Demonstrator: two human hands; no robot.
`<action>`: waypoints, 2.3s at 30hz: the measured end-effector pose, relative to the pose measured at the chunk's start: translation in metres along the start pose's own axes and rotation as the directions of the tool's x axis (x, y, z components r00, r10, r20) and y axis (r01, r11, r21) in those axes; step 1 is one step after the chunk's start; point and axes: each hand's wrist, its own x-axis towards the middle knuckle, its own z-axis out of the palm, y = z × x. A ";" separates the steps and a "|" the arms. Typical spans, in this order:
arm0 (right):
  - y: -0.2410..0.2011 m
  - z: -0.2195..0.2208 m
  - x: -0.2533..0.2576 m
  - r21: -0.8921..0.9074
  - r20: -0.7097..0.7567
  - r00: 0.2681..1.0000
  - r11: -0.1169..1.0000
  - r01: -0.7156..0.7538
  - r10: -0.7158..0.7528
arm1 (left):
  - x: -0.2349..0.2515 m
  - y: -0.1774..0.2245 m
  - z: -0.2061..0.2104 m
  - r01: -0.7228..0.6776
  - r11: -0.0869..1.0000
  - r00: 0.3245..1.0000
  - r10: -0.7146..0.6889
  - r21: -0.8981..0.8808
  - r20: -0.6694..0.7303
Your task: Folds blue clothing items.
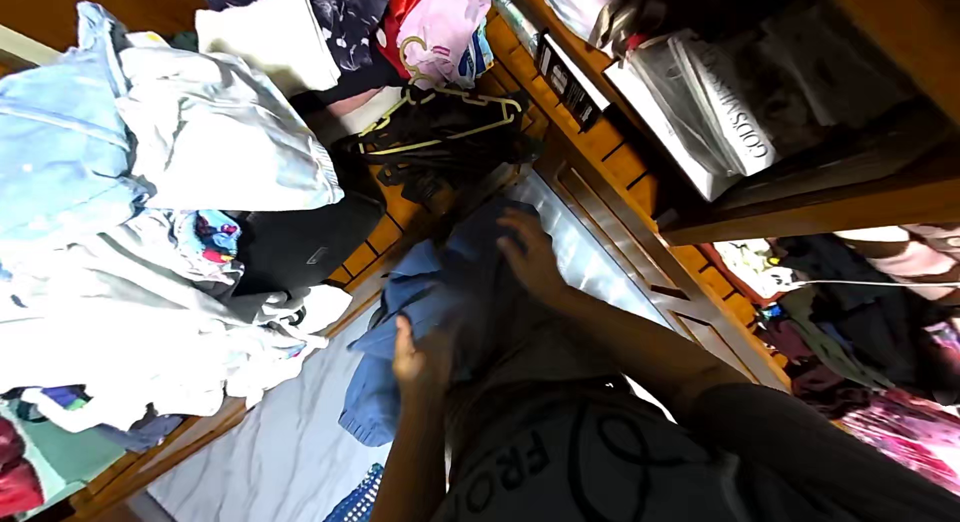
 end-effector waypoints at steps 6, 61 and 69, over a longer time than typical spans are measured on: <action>0.089 -0.030 0.014 0.563 0.003 0.485 0.400 -0.724 0.874 | -0.016 0.048 -0.015 -0.210 0.968 0.966 0.227 -0.141 0.121; 0.109 -0.016 0.107 0.014 0.074 0.598 0.599 -0.801 0.798 | -0.057 0.065 -0.030 -0.120 0.927 0.966 0.191 -0.355 0.173; 0.111 -0.007 0.106 0.423 0.160 0.468 0.368 -0.828 0.869 | -0.053 0.062 -0.035 -0.116 0.935 0.967 0.184 -0.336 0.177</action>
